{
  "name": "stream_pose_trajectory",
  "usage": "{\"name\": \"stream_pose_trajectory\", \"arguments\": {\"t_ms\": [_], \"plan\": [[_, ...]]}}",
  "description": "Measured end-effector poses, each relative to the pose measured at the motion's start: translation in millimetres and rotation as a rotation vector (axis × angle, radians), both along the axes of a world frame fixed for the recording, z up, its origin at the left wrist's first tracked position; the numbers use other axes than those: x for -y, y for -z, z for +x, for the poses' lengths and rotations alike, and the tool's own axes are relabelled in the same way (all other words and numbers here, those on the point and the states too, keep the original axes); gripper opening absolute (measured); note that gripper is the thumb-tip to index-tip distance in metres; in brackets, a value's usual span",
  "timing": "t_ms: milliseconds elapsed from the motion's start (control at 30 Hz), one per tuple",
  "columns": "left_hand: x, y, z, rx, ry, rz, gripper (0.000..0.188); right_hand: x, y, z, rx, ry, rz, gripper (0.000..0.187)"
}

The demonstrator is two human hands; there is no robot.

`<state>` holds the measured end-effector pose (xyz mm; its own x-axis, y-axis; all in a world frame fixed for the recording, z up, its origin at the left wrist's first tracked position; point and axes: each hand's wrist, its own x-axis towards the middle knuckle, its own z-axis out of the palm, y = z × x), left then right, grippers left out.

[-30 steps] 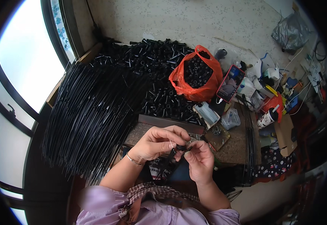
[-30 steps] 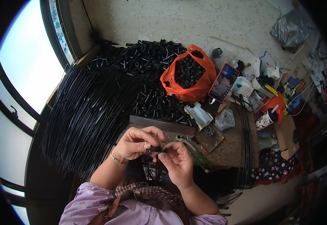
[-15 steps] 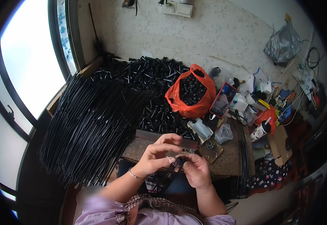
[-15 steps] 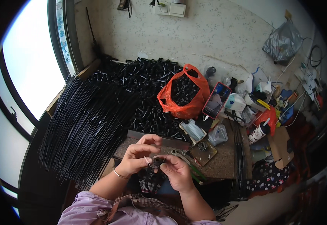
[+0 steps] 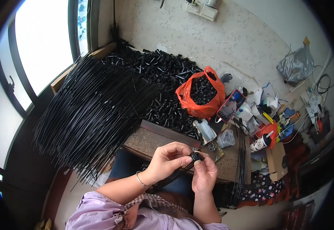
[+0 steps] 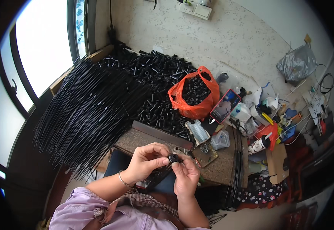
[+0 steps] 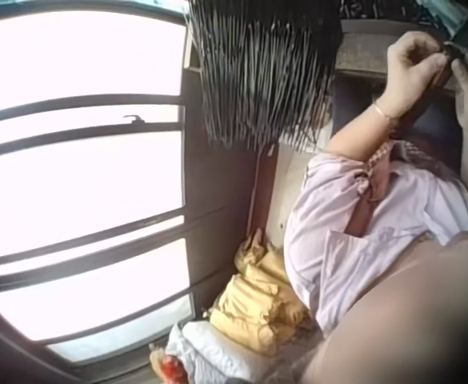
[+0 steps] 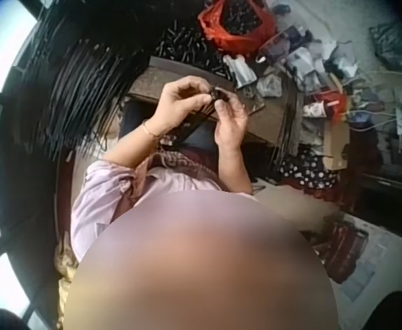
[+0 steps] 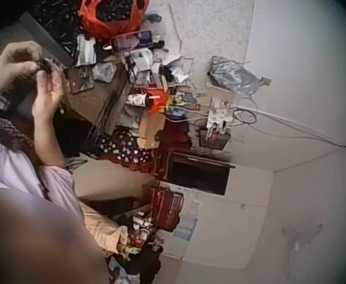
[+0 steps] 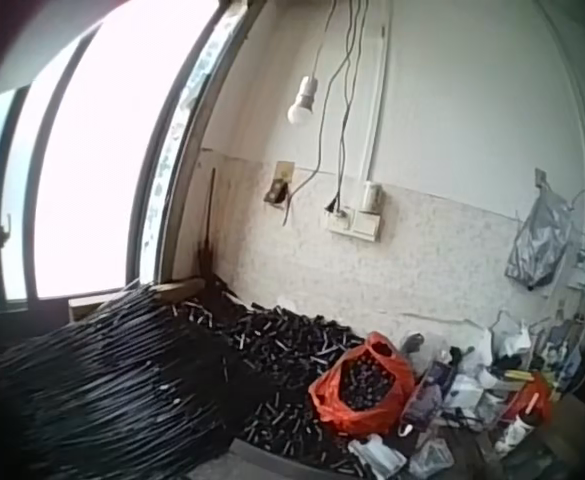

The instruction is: Assemble umbrella ribs by attaching small plastic components to metal rods using pliers and a metal jig.

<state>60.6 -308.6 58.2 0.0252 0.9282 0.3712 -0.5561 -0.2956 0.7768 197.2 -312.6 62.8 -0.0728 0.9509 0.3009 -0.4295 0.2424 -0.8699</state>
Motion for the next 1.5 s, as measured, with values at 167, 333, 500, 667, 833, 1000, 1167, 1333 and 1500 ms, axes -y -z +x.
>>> {"name": "stream_pose_trajectory", "arguments": {"t_ms": [167, 333, 500, 667, 833, 1000, 1167, 1333, 1500], "plan": [[7, -6, -8, -0.036, 0.104, 0.007, 0.015, 6, -12, 5, 0.185, 0.025, 0.023, 0.015], [20, -11, -8, -0.295, -0.117, 0.112, 0.023, 6, -8, 2, 0.072, -0.158, 0.049, 0.018], [19, -22, -10, -0.612, -0.378, 0.437, 0.022, -1, 12, 8, -0.031, -0.226, -0.068, 0.018], [21, -7, -13, -0.463, 0.110, 0.328, 0.040, 2, 4, -4, 0.057, -0.253, -0.028, 0.070], [25, -5, -23, -0.178, 0.576, 0.056, 0.063, 6, -22, -1, 0.138, -0.267, -0.031, 0.081], [23, 3, -25, -0.043, 0.346, -0.092, 0.049, 9, -44, -2, 0.864, 0.347, 0.737, 0.057], [23, 1, -9, 0.002, 0.188, -0.038, 0.037, 12, -57, 9, 1.200, 0.525, 0.960, 0.033], [20, 6, -6, -0.389, -0.147, 0.104, 0.037, -5, -54, 4, 1.022, 0.276, 0.952, 0.018], [16, -17, -23, -0.387, -0.152, 0.300, 0.051, 2, -38, 15, 0.822, 0.288, 1.020, 0.009]]}}
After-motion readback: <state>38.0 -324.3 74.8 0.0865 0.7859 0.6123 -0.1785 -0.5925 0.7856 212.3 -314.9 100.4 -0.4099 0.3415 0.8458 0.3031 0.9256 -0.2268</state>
